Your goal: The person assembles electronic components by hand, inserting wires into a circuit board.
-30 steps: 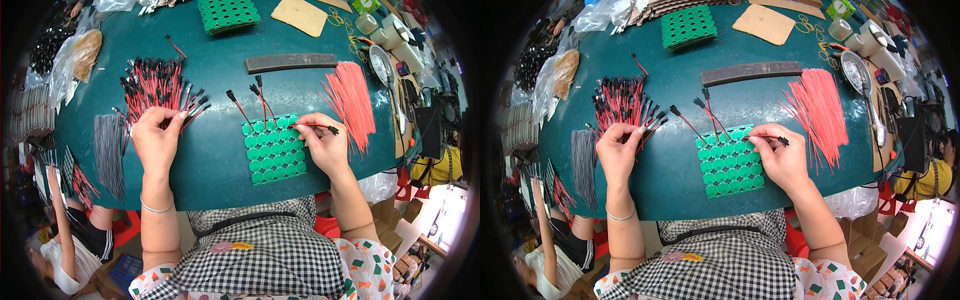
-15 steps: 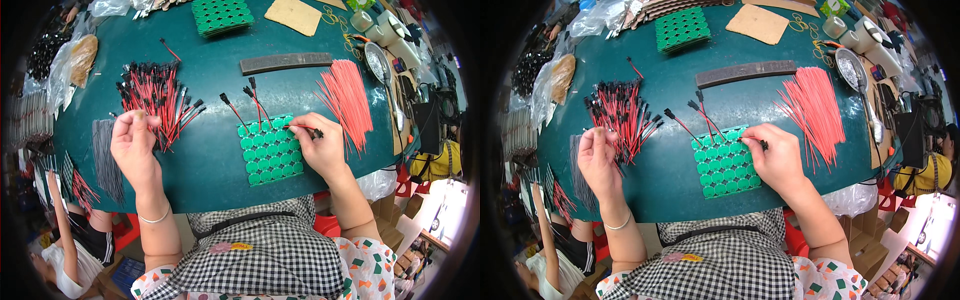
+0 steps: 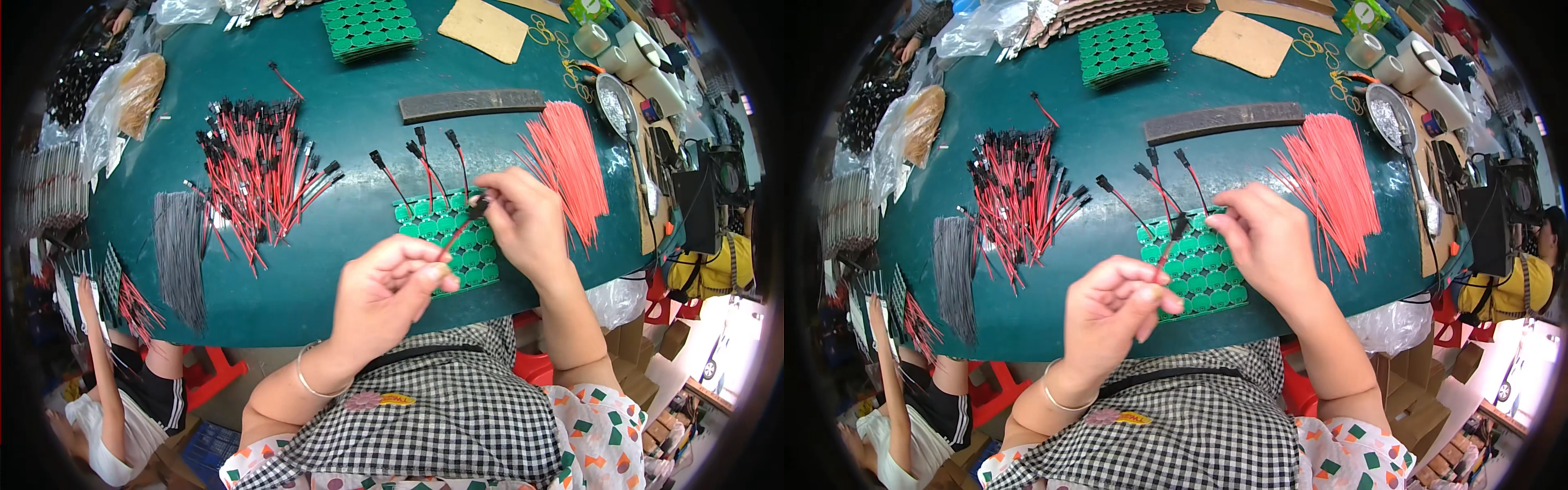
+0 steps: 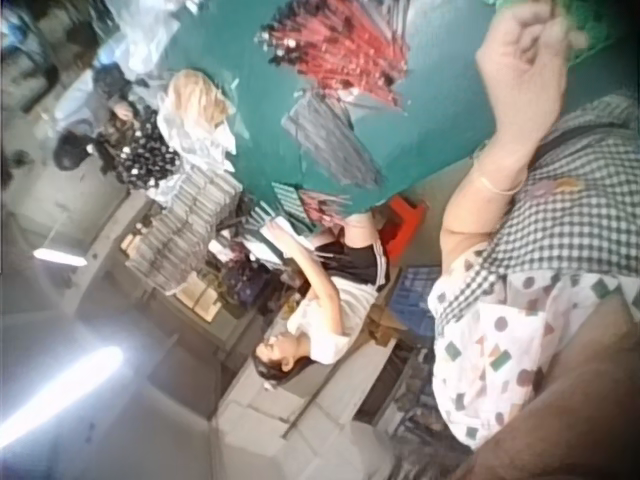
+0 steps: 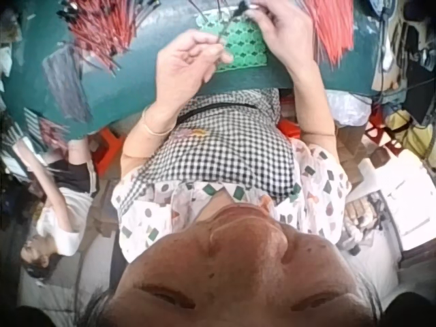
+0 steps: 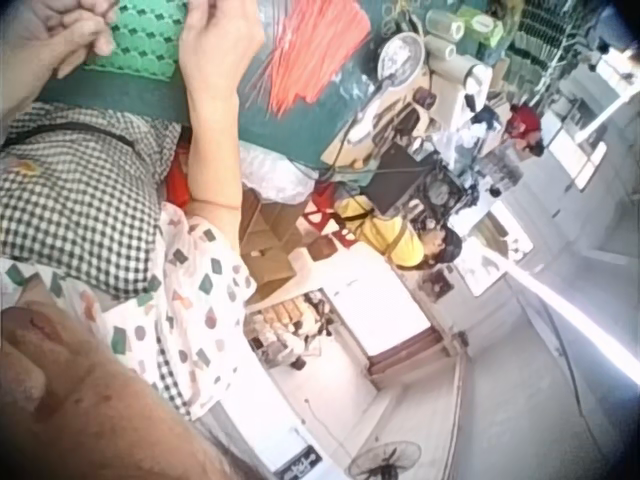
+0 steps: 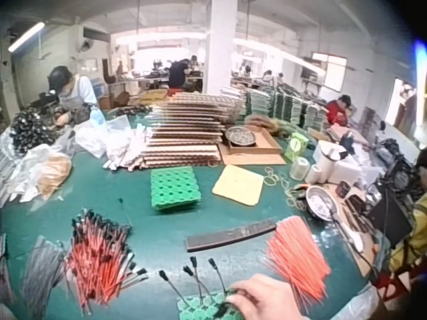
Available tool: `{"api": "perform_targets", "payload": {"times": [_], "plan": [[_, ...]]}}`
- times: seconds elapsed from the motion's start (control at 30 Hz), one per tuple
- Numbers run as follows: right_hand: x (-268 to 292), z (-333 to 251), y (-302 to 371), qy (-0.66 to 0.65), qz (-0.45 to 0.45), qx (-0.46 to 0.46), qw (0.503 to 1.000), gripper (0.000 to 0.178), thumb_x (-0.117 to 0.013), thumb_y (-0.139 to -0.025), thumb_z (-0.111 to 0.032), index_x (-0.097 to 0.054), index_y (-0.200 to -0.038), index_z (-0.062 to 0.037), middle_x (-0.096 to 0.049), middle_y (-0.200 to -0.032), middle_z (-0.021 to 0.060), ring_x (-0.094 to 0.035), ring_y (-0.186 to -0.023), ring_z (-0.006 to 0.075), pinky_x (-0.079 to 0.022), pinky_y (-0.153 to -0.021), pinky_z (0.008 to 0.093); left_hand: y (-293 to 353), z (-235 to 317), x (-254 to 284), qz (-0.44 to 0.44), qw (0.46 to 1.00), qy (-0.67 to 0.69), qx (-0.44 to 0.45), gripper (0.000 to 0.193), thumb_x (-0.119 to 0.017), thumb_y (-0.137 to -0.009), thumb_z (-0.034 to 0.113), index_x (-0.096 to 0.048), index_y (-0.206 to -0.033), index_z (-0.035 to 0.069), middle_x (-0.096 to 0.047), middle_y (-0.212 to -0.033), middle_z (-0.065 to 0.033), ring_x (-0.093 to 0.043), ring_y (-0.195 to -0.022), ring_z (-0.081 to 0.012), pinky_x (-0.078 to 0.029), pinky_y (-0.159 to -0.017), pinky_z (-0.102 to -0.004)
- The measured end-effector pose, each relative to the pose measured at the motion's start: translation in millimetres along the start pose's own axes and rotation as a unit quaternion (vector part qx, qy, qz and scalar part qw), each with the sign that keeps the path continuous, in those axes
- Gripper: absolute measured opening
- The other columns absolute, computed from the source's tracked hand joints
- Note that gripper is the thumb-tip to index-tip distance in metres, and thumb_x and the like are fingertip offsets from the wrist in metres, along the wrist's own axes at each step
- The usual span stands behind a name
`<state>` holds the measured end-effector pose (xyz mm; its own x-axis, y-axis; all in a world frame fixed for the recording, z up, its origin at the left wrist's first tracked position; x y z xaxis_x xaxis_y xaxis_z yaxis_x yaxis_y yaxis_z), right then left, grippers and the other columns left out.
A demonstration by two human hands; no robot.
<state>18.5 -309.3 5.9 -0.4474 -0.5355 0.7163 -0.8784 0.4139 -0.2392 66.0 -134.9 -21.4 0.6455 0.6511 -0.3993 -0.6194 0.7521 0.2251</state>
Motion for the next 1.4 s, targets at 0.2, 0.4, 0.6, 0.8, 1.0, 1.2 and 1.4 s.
{"api": "perform_targets", "payload": {"times": [0.2,0.4,0.6,0.8,1.0,1.2,1.4], "plan": [[-5.0,-7.2,31.8,-0.519,-0.125,-0.138,0.834,0.014,-0.07,-0.087,0.003,-0.07,-0.101,0.0031,-0.066,-0.092,0.0062,-0.061,-0.071,0.0082,-0.051,-0.06,0.0205,-8.6,-20.2,-26.5,-0.068,0.996,0.032,0.041,0.013,-0.062,-0.098,0.006,-0.063,-0.107,-0.004,-0.071,-0.09,-0.0068,-0.068,-0.082,-0.0093,-0.055,-0.073,-0.0229],[-1.0,2.6,48.5,-0.459,-0.154,-0.166,0.859,0.009,-0.067,-0.091,-0.001,-0.069,-0.099,0.0021,-0.065,-0.087,0.0044,-0.061,-0.071,0.0084,-0.049,-0.056,0.0202,-8.0,-15.7,-31.2,-0.059,0.975,-0.215,-0.012,0.01,-0.067,-0.093,0.003,-0.068,-0.101,-0.003,-0.072,-0.086,-0.0063,-0.067,-0.076,-0.0091,-0.055,-0.068,-0.0236],[-2.1,5.6,38.3,-0.449,-0.217,-0.117,0.859,0.007,-0.068,-0.087,0.002,-0.071,-0.094,0.0017,-0.066,-0.087,0.006,-0.063,-0.069,0.0094,-0.051,-0.057,0.0216,-12.8,-34.5,-29.0,-0.092,0.99,-0.068,0.079,0.011,-0.066,-0.094,0.005,-0.069,-0.101,-0.003,-0.072,-0.084,-0.0056,-0.066,-0.074,-0.0065,-0.05,-0.062,-0.0191],[1.0,74.2,30.2,-0.346,-0.03,-0.226,0.91,0.009,-0.067,-0.09,-0.001,-0.069,-0.099,0.0006,-0.069,-0.087,0.0032,-0.063,-0.068,0.0076,-0.049,-0.056,0.0199,-10.7,-23.0,-17.3,-0.087,0.967,-0.239,0.011,0.014,-0.072,-0.089,0.004,-0.07,-0.101,-0.002,-0.068,-0.077,-0.002,-0.047,-0.055,-0.0021,-0.037,-0.049,-0.0211],[-9.3,67.0,30.5,-0.299,-0.026,-0.217,0.929,0.008,-0.068,-0.089,0.0,-0.07,-0.097,0.0016,-0.069,-0.085,0.0041,-0.063,-0.067,0.0083,-0.051,-0.06,0.0225,-0.9,-11.7,-7.0,-0.049,0.905,-0.4,-0.135,0.021,-0.08,-0.075,0.001,-0.072,-0.094,0.004,-0.06,-0.069,-0.0043,-0.041,-0.048,-0.0083,-0.035,-0.046,-0.026],[-5.4,66.0,30.5,-0.258,-0.005,-0.223,0.94,0.006,-0.068,-0.089,0.001,-0.07,-0.095,0.0024,-0.07,-0.085,0.0056,-0.064,-0.067,0.0092,-0.052,-0.061,0.0234,-0.8,-11.9,-7.7,-0.048,0.903,-0.401,-0.147,0.02,-0.08,-0.076,0.001,-0.072,-0.094,0.003,-0.061,-0.07,-0.0042,-0.042,-0.047,-0.0092,-0.035,-0.046,-0.0264],[-3.7,67.1,30.2,-0.257,-0.004,-0.236,0.937,0.006,-0.069,-0.088,-0.001,-0.069,-0.093,0.003,-0.071,-0.081,0.006,-0.065,-0.067,0.0097,-0.052,-0.06,0.0238,-2.0,-12.1,-7.4,-0.046,0.902,-0.403,-0.147,0.02,-0.08,-0.076,0.001,-0.072,-0.094,0.003,-0.061,-0.07,-0.0045,-0.043,-0.047,-0.0094,-0.036,-0.046,-0.0262]]}}
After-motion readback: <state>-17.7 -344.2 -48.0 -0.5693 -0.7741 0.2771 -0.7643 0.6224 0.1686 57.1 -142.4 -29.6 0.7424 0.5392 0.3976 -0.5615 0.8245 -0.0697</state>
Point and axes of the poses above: each hand's wrist, its own y-axis away from the middle knuckle, its own x-axis out of the back of the hand, z = x × y, the point moved 8 cm from there along -y, towards the middle knuckle
